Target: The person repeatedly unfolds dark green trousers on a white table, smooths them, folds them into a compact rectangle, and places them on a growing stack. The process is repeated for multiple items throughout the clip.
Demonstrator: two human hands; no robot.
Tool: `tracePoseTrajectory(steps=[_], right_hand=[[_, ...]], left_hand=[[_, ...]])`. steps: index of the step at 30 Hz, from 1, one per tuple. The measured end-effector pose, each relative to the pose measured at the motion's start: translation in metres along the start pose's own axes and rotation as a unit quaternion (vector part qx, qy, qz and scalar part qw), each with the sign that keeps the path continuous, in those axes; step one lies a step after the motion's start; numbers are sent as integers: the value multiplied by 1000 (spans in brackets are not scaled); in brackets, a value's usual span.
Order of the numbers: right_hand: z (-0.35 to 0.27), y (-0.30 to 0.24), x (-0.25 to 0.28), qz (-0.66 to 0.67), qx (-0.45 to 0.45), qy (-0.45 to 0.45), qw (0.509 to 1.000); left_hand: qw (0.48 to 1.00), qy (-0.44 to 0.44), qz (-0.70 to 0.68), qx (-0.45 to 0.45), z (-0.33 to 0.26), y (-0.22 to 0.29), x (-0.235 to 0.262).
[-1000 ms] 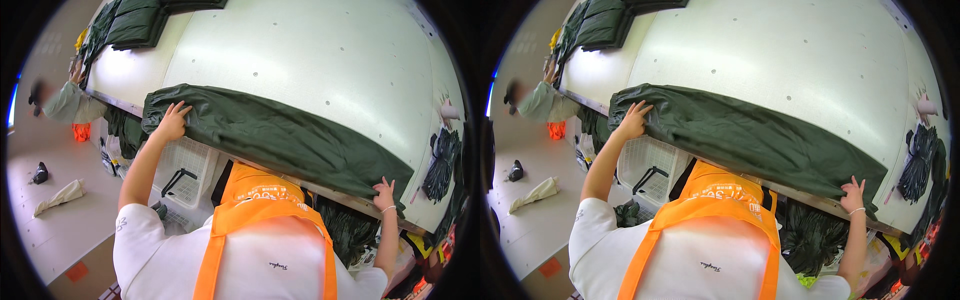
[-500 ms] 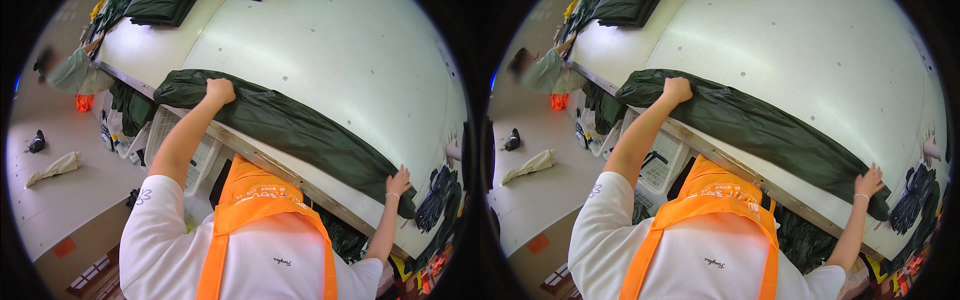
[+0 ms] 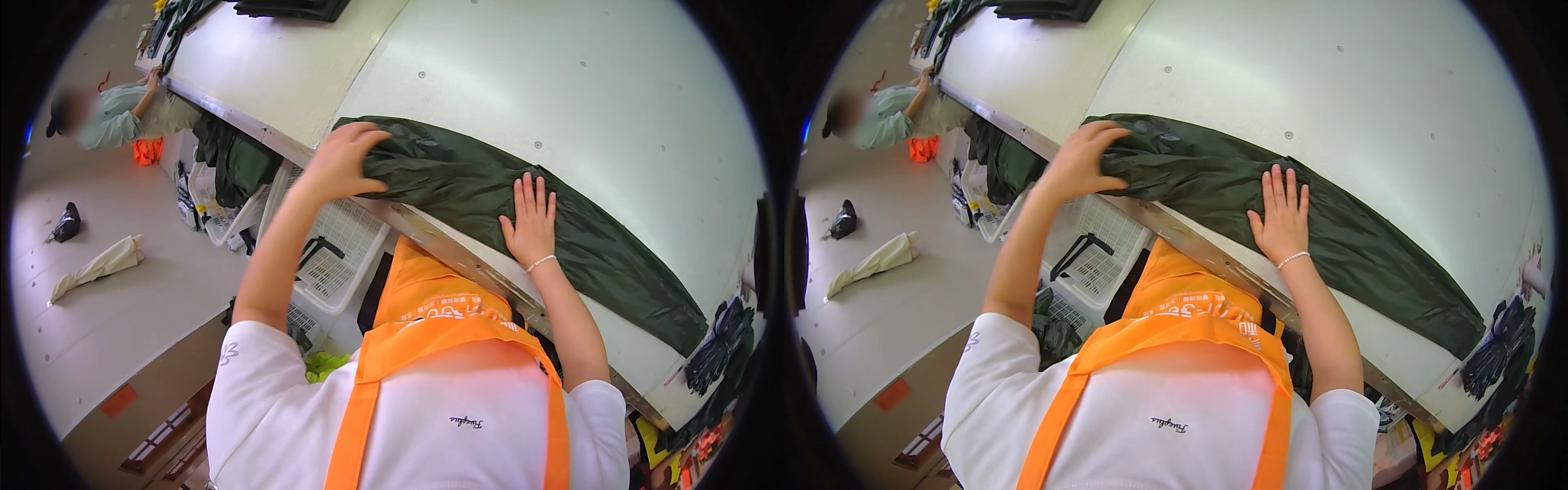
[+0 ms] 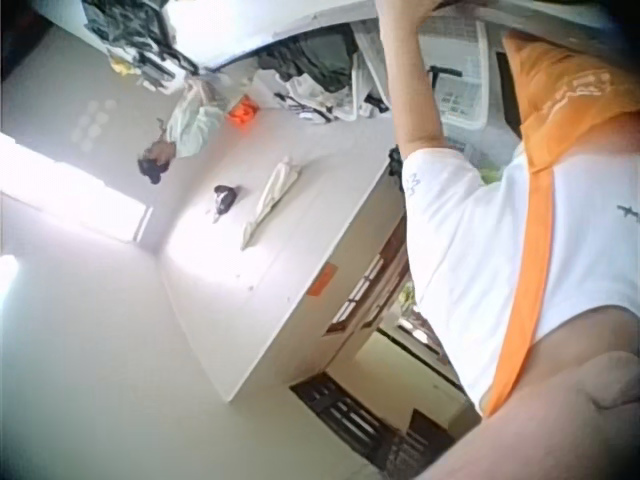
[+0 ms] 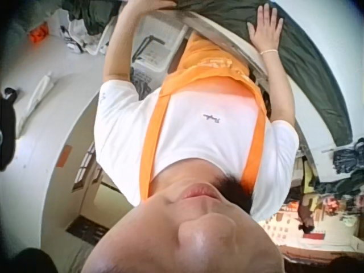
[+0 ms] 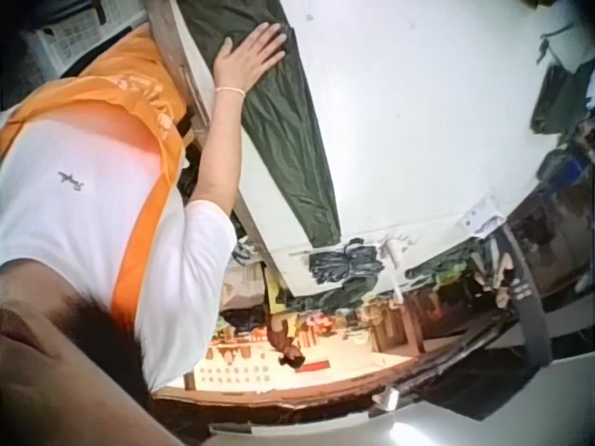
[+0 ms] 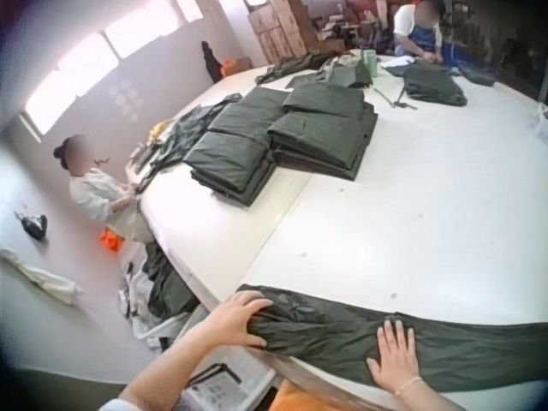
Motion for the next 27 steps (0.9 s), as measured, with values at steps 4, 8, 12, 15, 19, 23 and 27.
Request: tracePoseTrajectory(steps=[4, 8, 12, 15, 19, 23, 27], right_hand=[[1, -2, 0, -12, -4, -2, 1000], [4, -5, 1, -12, -8, -2, 1000], [7, -5, 1, -10, -21, 1, 1000], [7, -5, 2, -3, -27, 0, 1000], [6, -3, 2, 13, -26, 10, 1000], [14, -13, 4, 23, -14, 20, 999], [8, -3, 1, 60, -8, 41, 997]], left_hand=[[989, 30, -130, 71, -59, -69, -4], [762, 195, -599, 151, -61, -134, -88], [737, 357, -526, 228, -20, -113, -87], [786, 412, -365, 282, -2, -91, -40], [834, 390, -339, 194, 6, -82, 14], [884, 219, 22, 412, 4, -144, -54], [908, 351, 71, 216, 36, -21, -43]])
Point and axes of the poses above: each hand's wrist, its own z-axis towards the middle knuckle, its own x-axis out of the back of the hand, y = z × x, the point moved 4 cm from there along z, towards the middle knuckle, and after that the axes turned 11 degrees about -y, right-handed, at the moved point
